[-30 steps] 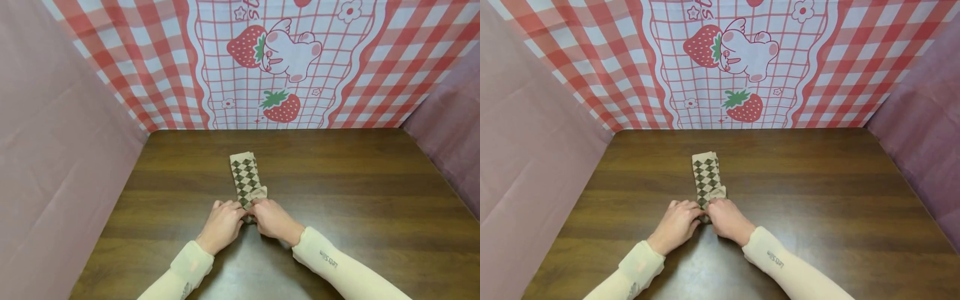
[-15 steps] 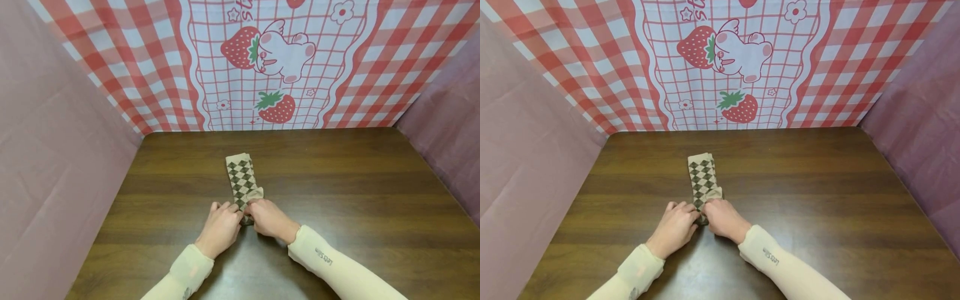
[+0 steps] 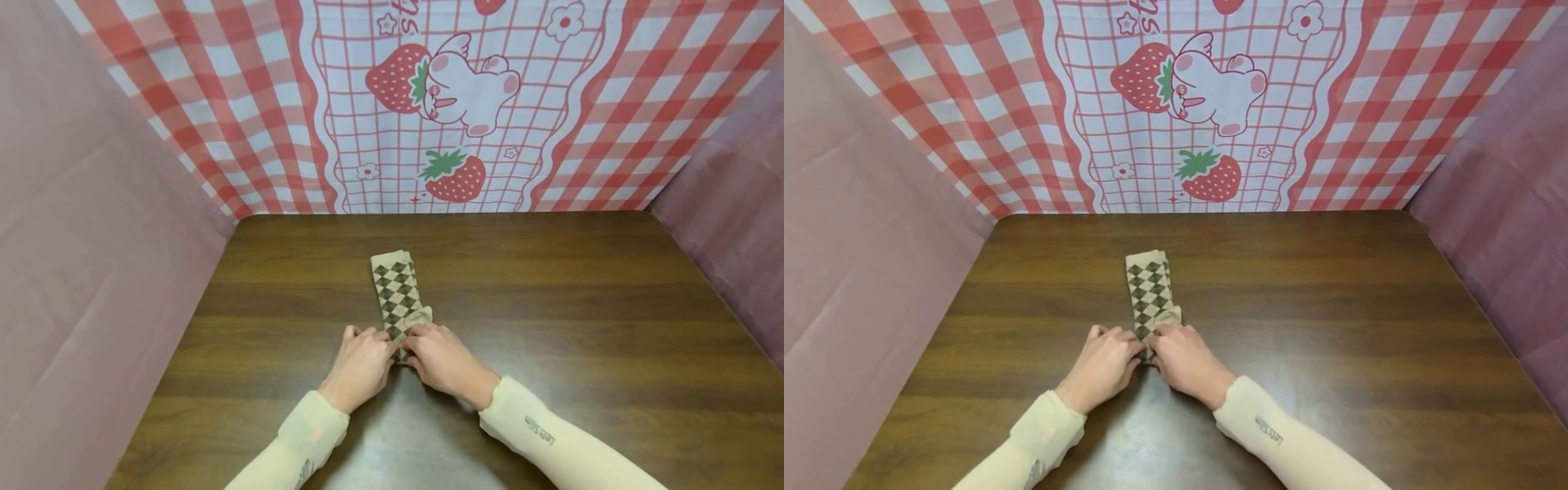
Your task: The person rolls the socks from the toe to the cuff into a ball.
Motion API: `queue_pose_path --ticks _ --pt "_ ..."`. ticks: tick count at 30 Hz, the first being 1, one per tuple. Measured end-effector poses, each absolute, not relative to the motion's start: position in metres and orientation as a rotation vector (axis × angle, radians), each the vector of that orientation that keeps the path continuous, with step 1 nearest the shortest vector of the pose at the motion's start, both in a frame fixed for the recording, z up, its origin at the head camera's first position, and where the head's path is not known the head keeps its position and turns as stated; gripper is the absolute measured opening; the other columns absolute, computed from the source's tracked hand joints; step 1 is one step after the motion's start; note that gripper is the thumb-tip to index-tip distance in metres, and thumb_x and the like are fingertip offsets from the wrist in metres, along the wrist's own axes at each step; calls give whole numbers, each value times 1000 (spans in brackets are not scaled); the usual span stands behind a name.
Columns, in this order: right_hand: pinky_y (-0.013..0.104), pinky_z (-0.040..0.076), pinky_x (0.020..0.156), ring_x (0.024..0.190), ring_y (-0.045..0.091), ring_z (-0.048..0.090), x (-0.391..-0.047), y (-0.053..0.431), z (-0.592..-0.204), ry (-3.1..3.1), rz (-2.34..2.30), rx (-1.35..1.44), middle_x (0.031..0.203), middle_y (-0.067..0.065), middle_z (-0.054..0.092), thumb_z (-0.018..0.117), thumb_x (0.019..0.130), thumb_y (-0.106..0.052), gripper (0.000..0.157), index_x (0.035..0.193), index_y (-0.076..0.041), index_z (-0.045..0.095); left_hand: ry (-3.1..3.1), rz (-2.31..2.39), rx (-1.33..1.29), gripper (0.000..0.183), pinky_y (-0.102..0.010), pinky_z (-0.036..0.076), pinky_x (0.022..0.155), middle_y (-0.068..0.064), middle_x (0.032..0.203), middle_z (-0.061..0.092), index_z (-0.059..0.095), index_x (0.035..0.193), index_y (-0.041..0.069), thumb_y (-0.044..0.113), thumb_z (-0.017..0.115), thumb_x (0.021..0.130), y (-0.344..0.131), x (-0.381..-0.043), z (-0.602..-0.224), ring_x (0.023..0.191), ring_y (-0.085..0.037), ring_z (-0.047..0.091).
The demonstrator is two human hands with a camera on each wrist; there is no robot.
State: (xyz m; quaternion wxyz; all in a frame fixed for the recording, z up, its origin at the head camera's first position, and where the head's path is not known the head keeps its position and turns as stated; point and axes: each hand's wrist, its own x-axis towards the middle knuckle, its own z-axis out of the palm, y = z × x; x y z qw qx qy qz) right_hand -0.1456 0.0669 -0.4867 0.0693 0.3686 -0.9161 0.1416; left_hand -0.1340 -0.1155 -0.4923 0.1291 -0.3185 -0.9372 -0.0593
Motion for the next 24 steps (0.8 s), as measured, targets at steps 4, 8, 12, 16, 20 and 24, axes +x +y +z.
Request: queue_pose_path --ticks 4,8,12,16,20,24 --pt "39 46 66 84 23 58 -142 68 -487 -2709 389 1099 92 4 62 81 77 -9 12 84 -10 71 -2739 -172 -920 6 -40 37 74 5 81 65 74 86 18 18 78 81 -116 -136 -493 79 -17 59" --pt "37 45 65 82 22 57 -140 69 -490 -2660 352 1111 92 4 61 82 75 -8 14 83 -9 71 -2748 -189 -925 12 -40 37 74 5 86 67 75 93 19 18 78 82 -117 -136 -494 82 -18 58" --pt "36 45 64 81 23 57 -139 69 -492 -2642 335 1112 92 4 61 81 75 -6 14 84 -8 71 -2765 -210 -933 16 -39 36 73 5 89 68 76 98 19 18 78 82 -118 -136 -494 83 -18 56" --pt "36 46 62 79 23 58 -140 68 -493 -2626 333 1100 90 4 61 81 74 -3 13 82 -8 71 -2768 -231 -939 15 -37 35 71 5 88 67 76 97 18 17 78 82 -118 -137 -493 82 -18 55" --pt "37 46 62 78 22 58 -142 67 -494 -2621 325 1097 88 4 61 78 77 -2 10 81 -9 71 -2759 -260 -936 12 -37 35 70 4 86 67 75 94 18 17 78 82 -118 -138 -492 81 -18 55" --pt "37 47 61 77 22 59 -144 66 -496 -2630 320 1094 86 4 62 75 78 0 9 79 -8 71 -2757 -287 -937 11 -36 36 69 3 86 68 75 92 17 16 78 81 -119 -138 -492 81 -19 55"
